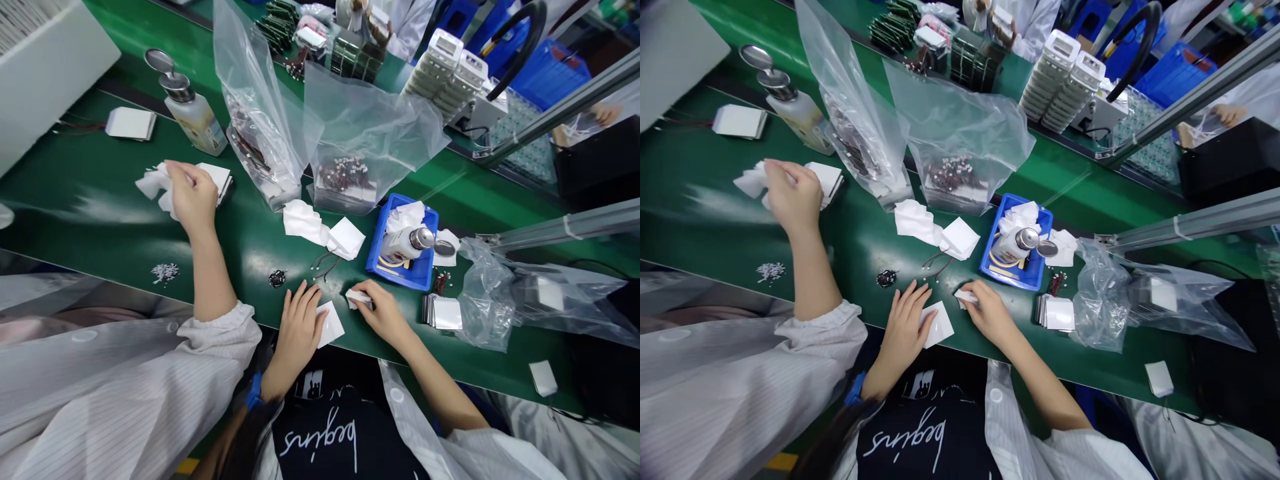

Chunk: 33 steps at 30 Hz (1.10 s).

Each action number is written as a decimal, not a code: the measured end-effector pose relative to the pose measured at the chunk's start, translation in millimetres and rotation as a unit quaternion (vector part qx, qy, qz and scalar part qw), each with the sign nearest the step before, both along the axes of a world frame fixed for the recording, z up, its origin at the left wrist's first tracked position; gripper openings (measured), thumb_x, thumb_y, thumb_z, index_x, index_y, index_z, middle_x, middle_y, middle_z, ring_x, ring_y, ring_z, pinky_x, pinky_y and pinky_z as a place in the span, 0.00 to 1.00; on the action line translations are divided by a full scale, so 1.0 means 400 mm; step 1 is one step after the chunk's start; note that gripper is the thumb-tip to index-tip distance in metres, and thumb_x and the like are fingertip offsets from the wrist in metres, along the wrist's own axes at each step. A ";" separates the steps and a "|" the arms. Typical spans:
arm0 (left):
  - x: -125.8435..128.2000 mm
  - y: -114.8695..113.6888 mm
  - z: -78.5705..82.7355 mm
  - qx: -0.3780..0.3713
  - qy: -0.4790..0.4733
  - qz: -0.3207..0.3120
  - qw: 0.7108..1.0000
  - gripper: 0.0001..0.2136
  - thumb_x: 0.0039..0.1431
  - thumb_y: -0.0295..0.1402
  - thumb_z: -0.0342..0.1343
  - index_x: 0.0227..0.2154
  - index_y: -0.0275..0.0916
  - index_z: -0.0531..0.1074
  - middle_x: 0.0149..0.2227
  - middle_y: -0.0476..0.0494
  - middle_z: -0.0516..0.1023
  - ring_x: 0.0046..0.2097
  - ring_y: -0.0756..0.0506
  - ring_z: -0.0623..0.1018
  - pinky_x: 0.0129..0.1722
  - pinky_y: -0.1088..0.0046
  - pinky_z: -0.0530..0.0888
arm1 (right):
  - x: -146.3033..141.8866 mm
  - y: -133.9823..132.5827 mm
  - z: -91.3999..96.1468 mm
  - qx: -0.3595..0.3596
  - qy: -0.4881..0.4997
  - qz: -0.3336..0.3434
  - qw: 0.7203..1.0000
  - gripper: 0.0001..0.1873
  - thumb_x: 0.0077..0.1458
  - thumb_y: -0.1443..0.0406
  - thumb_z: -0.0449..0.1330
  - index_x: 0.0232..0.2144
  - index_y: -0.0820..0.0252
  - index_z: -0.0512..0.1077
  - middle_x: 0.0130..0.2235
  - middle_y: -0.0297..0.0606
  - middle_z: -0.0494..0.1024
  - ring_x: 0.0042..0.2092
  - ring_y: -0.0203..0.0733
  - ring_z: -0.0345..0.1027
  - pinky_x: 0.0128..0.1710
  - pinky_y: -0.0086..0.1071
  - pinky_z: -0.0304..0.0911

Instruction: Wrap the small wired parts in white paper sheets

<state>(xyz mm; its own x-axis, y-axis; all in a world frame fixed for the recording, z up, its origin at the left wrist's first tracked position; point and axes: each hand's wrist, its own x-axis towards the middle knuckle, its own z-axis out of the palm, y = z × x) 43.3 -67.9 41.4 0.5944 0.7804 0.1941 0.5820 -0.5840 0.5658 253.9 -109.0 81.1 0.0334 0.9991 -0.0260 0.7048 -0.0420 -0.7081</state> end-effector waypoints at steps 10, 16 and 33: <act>0.005 -0.002 -0.004 0.005 -0.013 0.008 1.000 0.15 0.68 0.32 0.48 0.54 0.33 0.65 0.59 0.31 0.70 0.66 0.35 0.63 0.64 0.47 0.61 | -0.068 -0.013 -0.028 0.081 -0.118 0.080 0.986 0.10 0.66 0.67 0.51 0.46 0.60 0.71 0.41 0.44 0.75 0.42 0.45 0.69 0.42 0.39 0.68; 0.010 0.001 -0.001 -0.008 -0.015 0.014 1.000 0.12 0.68 0.32 0.47 0.51 0.34 0.66 0.59 0.31 0.70 0.66 0.34 0.63 0.63 0.45 0.63 | -0.083 -0.004 -0.052 0.101 -0.167 0.091 0.977 0.10 0.65 0.68 0.51 0.42 0.61 0.72 0.39 0.44 0.76 0.39 0.46 0.68 0.38 0.39 0.66; 0.010 0.005 -0.006 -0.030 -0.035 0.010 0.999 0.13 0.68 0.32 0.47 0.52 0.35 0.65 0.60 0.32 0.69 0.66 0.36 0.62 0.64 0.44 0.61 | -0.072 0.020 -0.045 0.068 -0.105 0.083 0.989 0.07 0.64 0.68 0.53 0.39 0.58 0.70 0.37 0.41 0.76 0.40 0.45 0.69 0.38 0.37 0.60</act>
